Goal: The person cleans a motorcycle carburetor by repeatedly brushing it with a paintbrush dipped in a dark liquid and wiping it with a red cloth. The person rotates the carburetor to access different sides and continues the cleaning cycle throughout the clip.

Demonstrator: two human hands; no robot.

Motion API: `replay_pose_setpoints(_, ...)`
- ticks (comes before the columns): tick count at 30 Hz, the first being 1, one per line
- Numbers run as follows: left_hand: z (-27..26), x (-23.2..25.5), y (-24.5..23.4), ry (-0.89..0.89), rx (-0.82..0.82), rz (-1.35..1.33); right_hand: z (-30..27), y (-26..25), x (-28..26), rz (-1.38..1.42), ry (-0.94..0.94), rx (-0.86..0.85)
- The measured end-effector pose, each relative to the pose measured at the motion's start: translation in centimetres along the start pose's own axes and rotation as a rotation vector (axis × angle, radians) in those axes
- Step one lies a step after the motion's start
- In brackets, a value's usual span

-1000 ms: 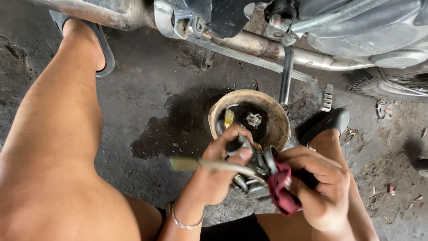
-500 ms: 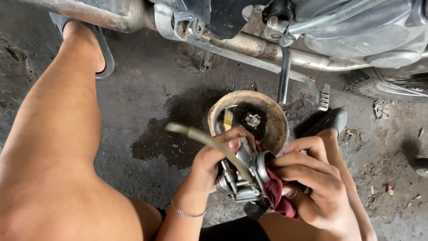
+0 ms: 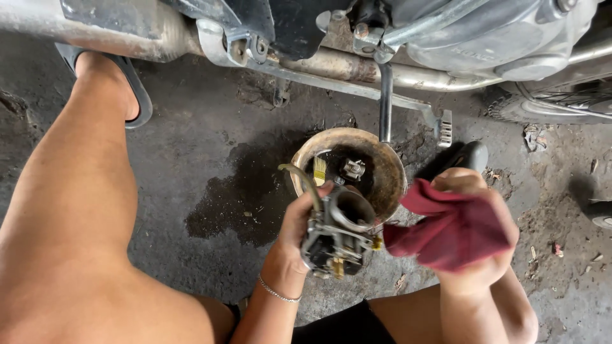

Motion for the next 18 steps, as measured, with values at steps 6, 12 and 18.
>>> replay_pose_setpoints(6, -0.7, -0.1, -0.7, -0.081, 0.071, -0.13, 0.2, 9.1, -0.2, -1.098, -0.334, -0.498)
replay_pose_setpoints(12, -0.2, -0.5, -0.8, -0.074, 0.01, -0.157, 0.2, 8.6, 0.5, -1.019, -0.212, -0.583)
replay_pose_setpoints(18, 0.0, -1.7, -0.5, -0.07, 0.286, -0.036, 0.2, 6.7, 0.3, -0.812, -0.181, -0.319)
Point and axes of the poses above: each hand's wrist, its own z-axis towards the middle knuckle, its own y-axis out of the palm, x = y × z, the point moved 7 cm from there along z, towards the middle knuckle, and after that the axes turned 3 degrees about z, right-handed, at the moved point
